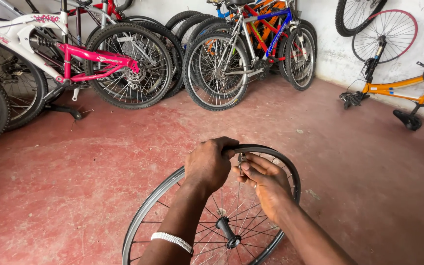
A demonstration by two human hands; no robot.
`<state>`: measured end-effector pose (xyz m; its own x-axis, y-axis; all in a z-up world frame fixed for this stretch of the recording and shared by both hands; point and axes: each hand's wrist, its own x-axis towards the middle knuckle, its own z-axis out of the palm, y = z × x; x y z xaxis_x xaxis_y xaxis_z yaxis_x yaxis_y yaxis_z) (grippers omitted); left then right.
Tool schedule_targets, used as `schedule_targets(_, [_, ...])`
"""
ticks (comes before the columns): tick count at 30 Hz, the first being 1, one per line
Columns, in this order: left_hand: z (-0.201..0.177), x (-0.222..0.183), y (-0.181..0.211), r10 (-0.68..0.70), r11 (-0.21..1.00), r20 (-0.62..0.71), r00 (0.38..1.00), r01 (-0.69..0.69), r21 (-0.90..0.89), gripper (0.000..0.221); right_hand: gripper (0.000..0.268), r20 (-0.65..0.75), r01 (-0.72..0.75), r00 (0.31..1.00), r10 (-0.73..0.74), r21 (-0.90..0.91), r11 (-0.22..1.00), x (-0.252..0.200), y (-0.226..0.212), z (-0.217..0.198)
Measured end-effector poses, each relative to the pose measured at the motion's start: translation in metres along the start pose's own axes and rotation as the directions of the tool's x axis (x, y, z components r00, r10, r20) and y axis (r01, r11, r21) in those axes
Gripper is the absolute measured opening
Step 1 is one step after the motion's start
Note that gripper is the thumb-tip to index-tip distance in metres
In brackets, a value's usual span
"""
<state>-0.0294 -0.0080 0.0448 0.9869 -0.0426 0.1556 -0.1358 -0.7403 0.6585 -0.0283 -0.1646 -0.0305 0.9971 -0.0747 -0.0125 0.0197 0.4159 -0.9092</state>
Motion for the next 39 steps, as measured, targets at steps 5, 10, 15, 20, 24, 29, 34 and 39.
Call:
schedule_targets(5, [-0.009, 0.003, -0.004, -0.028, 0.999, 0.138, 0.99, 0.032, -0.027, 0.031, 0.037, 0.041, 0.117, 0.993, -0.109, -0.319, 0.94, 0.015, 0.017, -0.012])
schedule_targets(10, [-0.01, 0.003, -0.003, -0.039, 0.999, 0.138, 0.99, 0.043, -0.026, 0.032, 0.038, 0.089, 0.09, 0.994, -0.061, -0.386, 0.918, 0.018, 0.018, -0.014])
schedule_targets(15, [-0.011, 0.003, -0.004, -0.049, 0.998, 0.15, 0.988, 0.052, -0.017, 0.032, 0.041, 0.044, 0.145, 0.989, -0.139, -0.354, 0.924, 0.011, 0.008, -0.002])
schedule_targets(20, [0.007, 0.006, 0.01, -0.005, 0.998, 0.146, 0.989, -0.005, 0.067, 0.03, 0.039, -0.354, 0.09, 0.865, -0.356, -0.589, 0.803, 0.056, 0.054, -0.014])
schedule_targets(24, [0.016, 0.006, 0.02, 0.022, 0.993, 0.122, 0.992, -0.037, 0.115, 0.03, 0.036, -0.337, 0.002, 0.776, -0.533, -0.844, 0.536, 0.029, 0.022, 0.013])
schedule_targets(29, [0.021, 0.002, 0.024, 0.03, 0.991, 0.088, 0.996, -0.041, 0.124, 0.028, 0.044, -0.171, 0.012, 0.877, -0.449, -0.926, 0.377, 0.015, 0.019, 0.01])
schedule_targets(34, [0.028, 0.007, 0.012, 0.06, 0.996, 0.082, 0.995, -0.064, 0.053, 0.028, 0.048, -0.126, -0.02, 0.916, -0.382, -0.963, 0.27, 0.039, 0.027, -0.013])
schedule_targets(39, [0.025, 0.008, -0.001, -0.002, 0.999, 0.043, 0.999, 0.004, -0.038, 0.028, 0.024, -0.087, 0.028, 0.975, -0.203, -0.864, 0.502, 0.081, 0.047, -0.03])
